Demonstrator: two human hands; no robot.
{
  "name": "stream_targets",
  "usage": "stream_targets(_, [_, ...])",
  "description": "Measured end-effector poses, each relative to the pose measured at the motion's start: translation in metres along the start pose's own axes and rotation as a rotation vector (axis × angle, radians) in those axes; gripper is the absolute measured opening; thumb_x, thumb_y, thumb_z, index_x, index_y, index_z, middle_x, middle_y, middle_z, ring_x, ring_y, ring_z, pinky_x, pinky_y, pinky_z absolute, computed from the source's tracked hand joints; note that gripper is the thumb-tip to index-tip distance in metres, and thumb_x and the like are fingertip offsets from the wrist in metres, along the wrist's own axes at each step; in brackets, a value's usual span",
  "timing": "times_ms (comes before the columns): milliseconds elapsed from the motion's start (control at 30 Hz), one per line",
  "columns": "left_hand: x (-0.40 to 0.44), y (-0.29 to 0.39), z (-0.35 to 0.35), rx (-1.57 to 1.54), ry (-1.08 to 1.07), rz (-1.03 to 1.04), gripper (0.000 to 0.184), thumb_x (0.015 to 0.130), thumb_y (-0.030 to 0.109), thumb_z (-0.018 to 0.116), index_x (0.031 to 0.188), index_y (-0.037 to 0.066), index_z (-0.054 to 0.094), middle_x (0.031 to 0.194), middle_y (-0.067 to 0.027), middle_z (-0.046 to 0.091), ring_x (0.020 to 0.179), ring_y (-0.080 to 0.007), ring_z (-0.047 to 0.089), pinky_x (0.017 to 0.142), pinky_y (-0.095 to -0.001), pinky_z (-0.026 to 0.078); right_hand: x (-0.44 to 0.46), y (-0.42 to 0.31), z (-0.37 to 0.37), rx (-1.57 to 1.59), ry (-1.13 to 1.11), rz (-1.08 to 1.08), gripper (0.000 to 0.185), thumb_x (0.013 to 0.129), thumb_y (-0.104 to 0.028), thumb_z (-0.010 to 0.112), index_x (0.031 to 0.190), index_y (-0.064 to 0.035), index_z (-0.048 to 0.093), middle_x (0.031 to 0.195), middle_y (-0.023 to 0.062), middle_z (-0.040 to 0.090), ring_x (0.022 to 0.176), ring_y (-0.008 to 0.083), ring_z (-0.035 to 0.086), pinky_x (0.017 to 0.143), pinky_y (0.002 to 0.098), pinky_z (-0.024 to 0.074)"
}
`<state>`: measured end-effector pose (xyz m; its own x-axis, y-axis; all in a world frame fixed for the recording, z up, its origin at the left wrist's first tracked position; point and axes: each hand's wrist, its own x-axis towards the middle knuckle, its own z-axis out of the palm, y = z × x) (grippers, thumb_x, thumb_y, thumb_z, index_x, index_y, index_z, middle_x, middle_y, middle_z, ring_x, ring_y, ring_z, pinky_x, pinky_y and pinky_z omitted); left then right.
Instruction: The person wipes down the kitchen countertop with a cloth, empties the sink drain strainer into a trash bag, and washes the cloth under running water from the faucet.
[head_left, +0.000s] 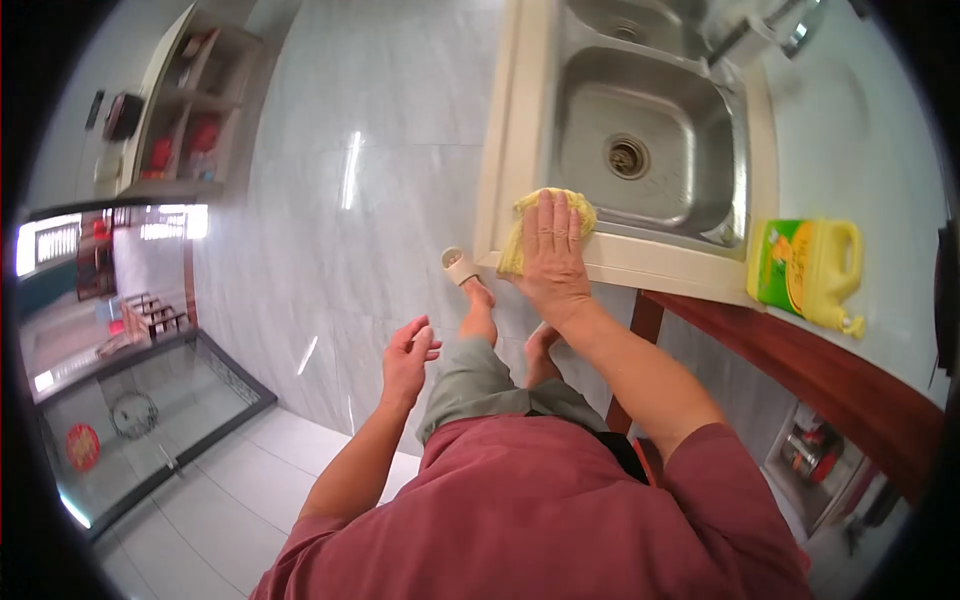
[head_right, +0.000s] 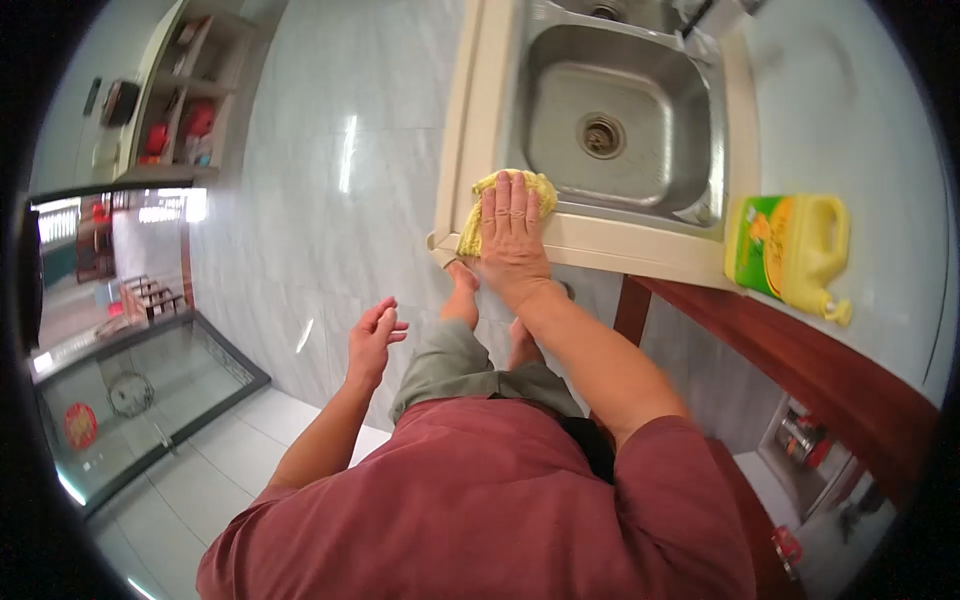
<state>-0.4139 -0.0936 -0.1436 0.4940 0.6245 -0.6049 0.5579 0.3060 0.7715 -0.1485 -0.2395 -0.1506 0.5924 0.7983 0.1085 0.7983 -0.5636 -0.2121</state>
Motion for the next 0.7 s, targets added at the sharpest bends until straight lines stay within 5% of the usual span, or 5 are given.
stream_targets(133, [-0.009, 0.016, -0.016, 0.049, -0.013, 0.104, 0.045, 0.103, 0.023, 0.063, 0.140, -0.001, 0.056, 0.131, -0.0136, 0.064, 0.098, -0.0188, 0.070, 0.080, -0.0311, 0.059, 0.009, -0.028, 0.002, 0.074, -0.047, 0.098, 0.119, 0.076, -0.064, 0.074, 0.153, 0.0142, 0.026, 0.164, 0.0342, 0.013, 0.154, 0.0501, 0.005, 0.125, 0.0594, 0.0037])
stream_targets(333, [0.049, 0.001, -0.083, 0.199, -0.129, -0.172, 0.049, 0.098, 0.028, 0.071, 0.138, 0.003, 0.060, 0.126, -0.0108, 0.067, 0.096, -0.0173, 0.070, 0.080, -0.0303, 0.059, 0.024, -0.062, -0.001, 0.073, -0.048, 0.270, 0.124, 0.077, -0.071, 0.070, 0.152, 0.0164, 0.026, 0.163, 0.0384, 0.007, 0.153, 0.0543, 0.000, 0.124, 0.0620, -0.0010])
stream_targets(467, [0.121, 0.013, -0.142, 0.436, -0.292, -0.090, 0.045, 0.098, 0.026, 0.070, 0.137, 0.005, 0.063, 0.122, -0.0079, 0.068, 0.093, -0.0134, 0.069, 0.079, -0.0297, 0.056, 0.040, -0.083, 0.004, -0.003, -0.083, 0.436, 0.120, 0.080, -0.063, 0.071, 0.154, 0.0169, 0.020, 0.163, 0.0393, 0.004, 0.152, 0.0555, -0.002, 0.124, 0.0617, -0.0020])
stream_targets(600, [0.175, 0.028, -0.223, 0.495, -0.224, 0.189, 0.051, 0.096, 0.029, 0.070, 0.141, 0.007, 0.061, 0.114, -0.0069, 0.071, 0.089, -0.0125, 0.064, 0.081, -0.0280, 0.053, 0.068, -0.107, 0.017, -0.139, -0.108, 0.612, 0.113, 0.084, -0.052, 0.071, 0.155, 0.0161, 0.014, 0.163, 0.0392, 0.003, 0.152, 0.0555, -0.004, 0.124, 0.0611, -0.0027])
stream_targets(700, [0.189, 0.035, -0.289, 0.325, -0.043, 0.001, 0.050, 0.097, 0.028, 0.068, 0.141, 0.006, 0.060, 0.115, -0.0073, 0.071, 0.088, -0.0132, 0.065, 0.080, -0.0287, 0.054, 0.094, -0.109, 0.038, -0.221, -0.041, 0.688, 0.109, 0.086, -0.046, 0.071, 0.156, 0.0149, 0.012, 0.163, 0.0390, 0.003, 0.152, 0.0556, -0.003, 0.124, 0.0608, -0.0016])
